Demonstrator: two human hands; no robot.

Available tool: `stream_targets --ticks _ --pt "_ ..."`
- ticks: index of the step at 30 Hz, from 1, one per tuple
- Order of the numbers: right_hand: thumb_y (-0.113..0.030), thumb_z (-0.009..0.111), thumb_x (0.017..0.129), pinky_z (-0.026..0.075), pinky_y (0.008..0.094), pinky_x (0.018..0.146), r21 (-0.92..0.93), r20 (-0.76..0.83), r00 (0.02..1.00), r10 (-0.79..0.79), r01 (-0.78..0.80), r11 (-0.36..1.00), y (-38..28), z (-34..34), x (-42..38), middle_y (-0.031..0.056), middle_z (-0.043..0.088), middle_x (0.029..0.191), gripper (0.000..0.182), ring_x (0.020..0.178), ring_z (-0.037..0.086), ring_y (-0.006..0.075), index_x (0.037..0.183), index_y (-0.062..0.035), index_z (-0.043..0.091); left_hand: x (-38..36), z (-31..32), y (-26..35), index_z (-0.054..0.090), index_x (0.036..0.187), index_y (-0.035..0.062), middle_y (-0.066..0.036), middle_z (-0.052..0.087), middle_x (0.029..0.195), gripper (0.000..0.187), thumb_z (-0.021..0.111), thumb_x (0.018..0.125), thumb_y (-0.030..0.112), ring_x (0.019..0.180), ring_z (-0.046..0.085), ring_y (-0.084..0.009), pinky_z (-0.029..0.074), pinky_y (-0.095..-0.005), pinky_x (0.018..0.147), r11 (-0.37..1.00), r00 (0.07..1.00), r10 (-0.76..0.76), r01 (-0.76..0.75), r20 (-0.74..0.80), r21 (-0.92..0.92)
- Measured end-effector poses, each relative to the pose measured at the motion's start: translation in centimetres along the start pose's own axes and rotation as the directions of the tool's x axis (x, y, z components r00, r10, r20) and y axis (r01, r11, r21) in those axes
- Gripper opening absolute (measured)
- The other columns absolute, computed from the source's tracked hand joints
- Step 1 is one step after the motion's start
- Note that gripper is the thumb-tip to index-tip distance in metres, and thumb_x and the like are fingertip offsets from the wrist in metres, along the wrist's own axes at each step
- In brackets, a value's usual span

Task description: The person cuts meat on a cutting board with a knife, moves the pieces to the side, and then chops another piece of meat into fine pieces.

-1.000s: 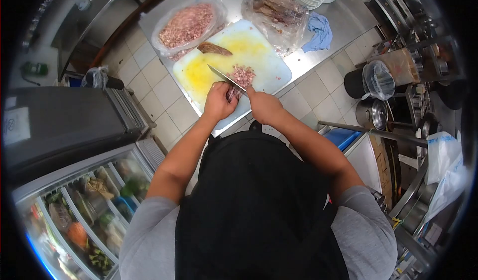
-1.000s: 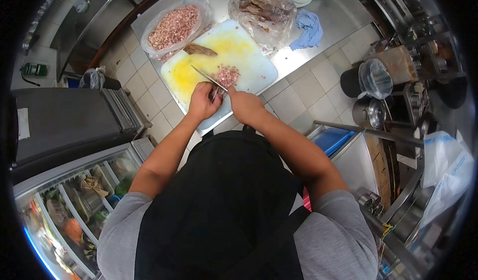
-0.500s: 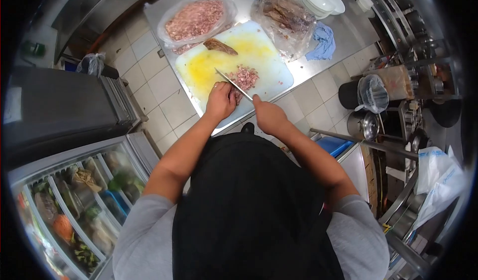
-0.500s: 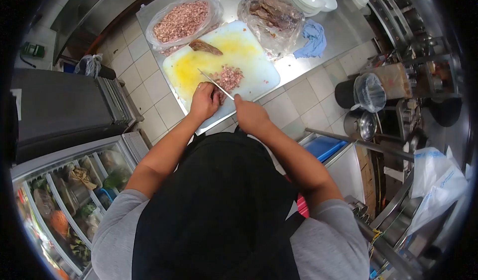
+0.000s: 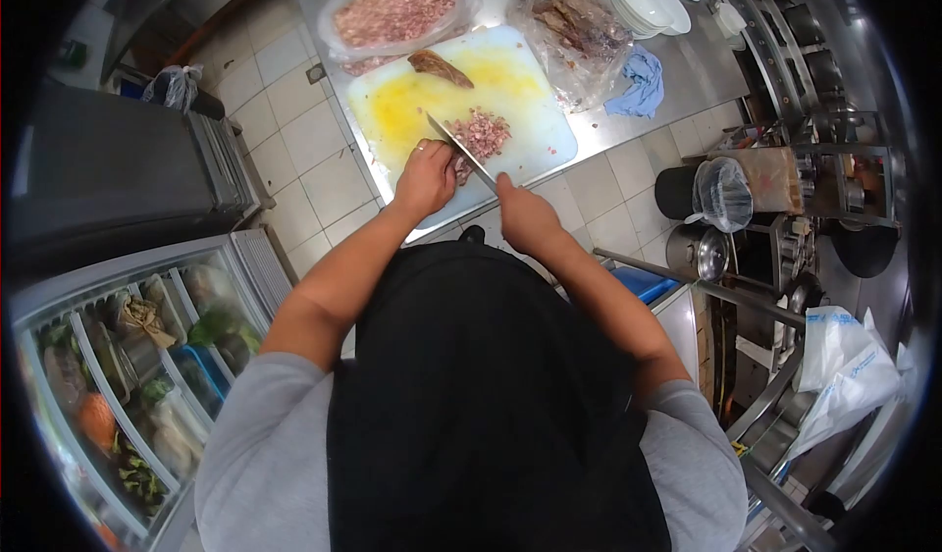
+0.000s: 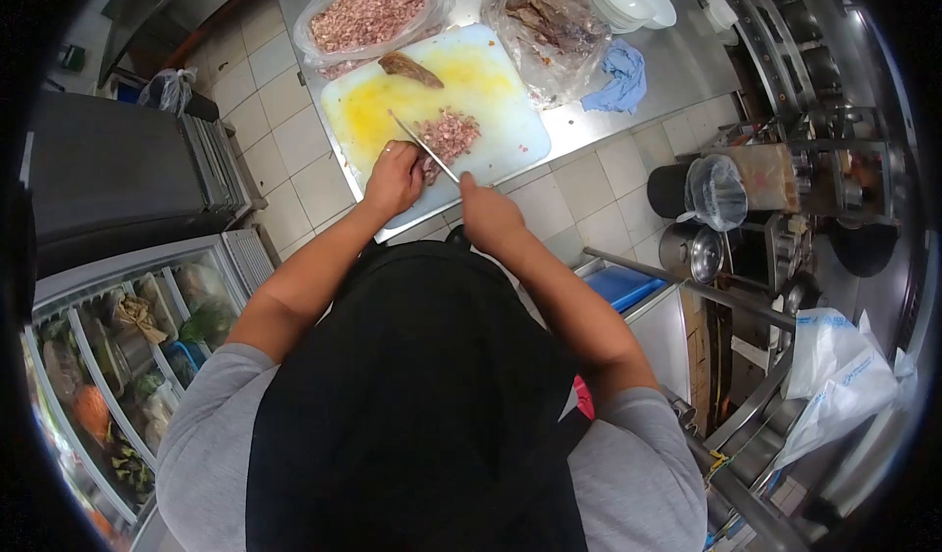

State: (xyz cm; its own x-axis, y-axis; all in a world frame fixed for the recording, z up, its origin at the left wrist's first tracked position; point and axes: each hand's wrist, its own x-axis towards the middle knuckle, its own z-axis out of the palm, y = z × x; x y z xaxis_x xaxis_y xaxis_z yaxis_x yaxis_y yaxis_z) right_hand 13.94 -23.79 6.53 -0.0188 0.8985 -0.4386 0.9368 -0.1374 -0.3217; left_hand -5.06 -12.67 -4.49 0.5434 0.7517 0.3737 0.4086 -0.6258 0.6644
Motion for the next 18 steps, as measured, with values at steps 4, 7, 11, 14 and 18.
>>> stream_targets --ticks 4,7,11,14,18 --pt "-0.003 0.052 0.096 0.058 0.0588 0.082 0.025 -0.048 0.999 -0.011 0.012 1.000 -1.5 -1.3 2.9 0.0280 0.074 0.098 0.027 0.094 0.074 0.0483 0.122 0.0010 0.049 0.3 -0.9 0.7 0.065 0.105 -0.0012 -0.022 0.063 0.101 0.021 0.068 0.085 0.000 0.098 0.060 -0.0437 0.050 -0.0503 0.090 0.998 1.000 0.009 -0.010 -0.020 -0.054" --pt "-0.002 0.053 0.096 0.057 0.0590 0.083 -0.024 -0.009 1.000 -0.002 0.002 1.000 -1.5 -3.2 0.4 0.0275 0.075 0.099 0.028 0.095 0.074 0.0478 0.123 0.0004 0.049 -0.1 -0.9 1.0 0.065 0.107 -0.0017 -0.022 0.063 0.101 0.021 0.068 0.086 0.001 0.099 0.060 -0.0434 0.051 -0.0499 0.090 1.000 0.996 0.019 -0.018 -0.085 0.012" --pt "-0.004 0.052 0.096 0.058 0.0591 0.083 -0.081 0.058 0.998 -0.003 0.008 0.997 -1.2 -4.7 -3.3 0.0279 0.075 0.102 0.027 0.096 0.074 0.0469 0.123 0.0003 0.049 -0.2 -0.4 0.8 0.064 0.105 -0.0014 -0.022 0.063 0.100 0.019 0.067 0.087 0.001 0.100 0.060 -0.0438 0.051 -0.0503 0.090 1.000 0.999 -0.003 0.004 -0.050 0.023" --pt "-0.004 0.053 0.096 0.058 0.0582 0.083 -0.037 0.083 0.997 0.011 -0.008 0.999 -0.5 -1.2 -2.2 0.0275 0.075 0.103 0.028 0.097 0.074 0.0464 0.124 0.0002 0.050 -0.2 -0.6 0.9 0.064 0.104 -0.0012 -0.022 0.063 0.100 0.017 0.066 0.087 0.000 0.100 0.060 -0.0439 0.051 -0.0502 0.090 1.000 0.999 0.014 -0.014 -0.031 0.015" --pt "-0.004 0.053 0.096 0.058 0.0576 0.083 -0.033 -0.033 0.998 -0.046 0.045 0.998 -1.2 -0.5 2.4 0.0270 0.075 0.102 0.028 0.097 0.074 0.0464 0.124 0.0002 0.051 -0.6 -0.8 0.3 0.064 0.103 -0.0008 -0.022 0.063 0.101 0.017 0.066 0.086 -0.002 0.101 0.059 -0.0436 0.051 -0.0502 0.091 1.000 0.999 0.025 -0.025 -0.020 -0.008"
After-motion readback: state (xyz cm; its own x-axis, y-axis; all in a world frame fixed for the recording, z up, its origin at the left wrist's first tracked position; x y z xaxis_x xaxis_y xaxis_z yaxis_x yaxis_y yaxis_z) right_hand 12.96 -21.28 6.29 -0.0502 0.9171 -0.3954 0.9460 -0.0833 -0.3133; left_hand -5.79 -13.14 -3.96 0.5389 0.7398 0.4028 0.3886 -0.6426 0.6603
